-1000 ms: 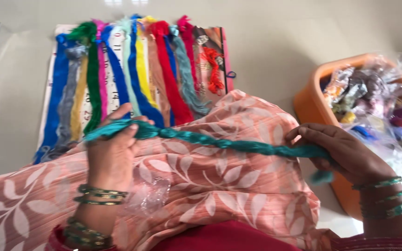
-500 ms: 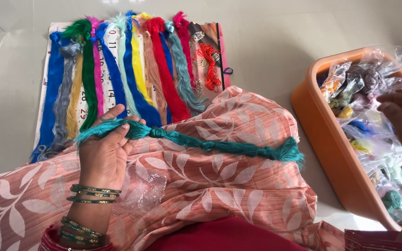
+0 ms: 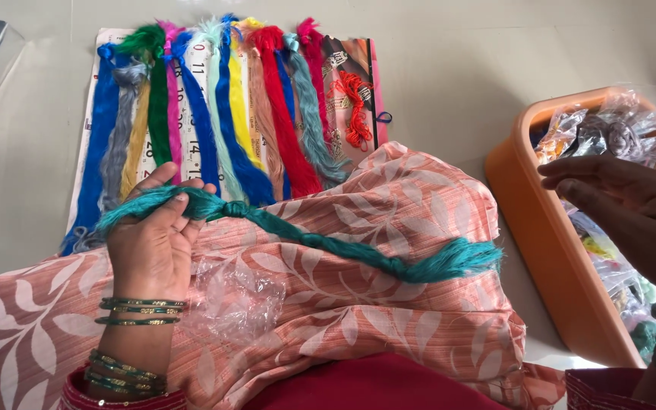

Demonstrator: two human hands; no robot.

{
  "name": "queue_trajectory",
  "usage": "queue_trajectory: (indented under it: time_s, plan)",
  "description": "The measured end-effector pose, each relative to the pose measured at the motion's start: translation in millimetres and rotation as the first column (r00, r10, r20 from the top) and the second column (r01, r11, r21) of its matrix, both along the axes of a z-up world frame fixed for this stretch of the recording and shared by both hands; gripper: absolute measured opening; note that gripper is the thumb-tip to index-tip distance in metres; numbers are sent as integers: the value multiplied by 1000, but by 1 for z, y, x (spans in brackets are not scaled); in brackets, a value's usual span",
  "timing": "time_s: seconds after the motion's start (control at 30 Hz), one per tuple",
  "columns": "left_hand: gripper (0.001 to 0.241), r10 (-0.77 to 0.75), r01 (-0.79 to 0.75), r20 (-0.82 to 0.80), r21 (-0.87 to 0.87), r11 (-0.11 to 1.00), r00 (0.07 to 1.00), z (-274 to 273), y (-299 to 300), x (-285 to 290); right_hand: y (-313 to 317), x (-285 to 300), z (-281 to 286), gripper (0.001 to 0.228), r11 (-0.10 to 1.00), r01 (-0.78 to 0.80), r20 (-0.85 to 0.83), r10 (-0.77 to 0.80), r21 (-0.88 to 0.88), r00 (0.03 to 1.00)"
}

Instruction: Bundling and tying knots in long strands of colorful embroidery thread.

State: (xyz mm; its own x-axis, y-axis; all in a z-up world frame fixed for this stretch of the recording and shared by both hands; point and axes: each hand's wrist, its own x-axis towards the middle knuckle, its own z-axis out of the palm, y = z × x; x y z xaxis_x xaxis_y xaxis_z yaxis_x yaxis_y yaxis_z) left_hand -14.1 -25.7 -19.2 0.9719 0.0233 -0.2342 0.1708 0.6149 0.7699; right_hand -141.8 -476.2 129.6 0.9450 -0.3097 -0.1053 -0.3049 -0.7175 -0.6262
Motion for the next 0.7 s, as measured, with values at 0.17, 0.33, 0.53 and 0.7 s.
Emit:
queue_trajectory:
  time_s: [0.17,0.33,0.53,0.7]
  plan:
    - [39,-23,23,17,-13,1000,1000,-6,-1,0,27,-1,4,32,996,-57,-24,55,-62,998]
    - [39,-11,12,30,-10,1000,999,-10,-4,1,65,-5,-14,33,968,-245,-71,241,-54,968]
    - [48,19,-21,96,21,1000,995,-1,-8,5,129,-4,-58,49,712,-589,170,681,-381,713]
    - [59,-10,-38,304,152,988,953,-10,-8,8,121,-3,-84,44,672,-538,78,659,-509,748]
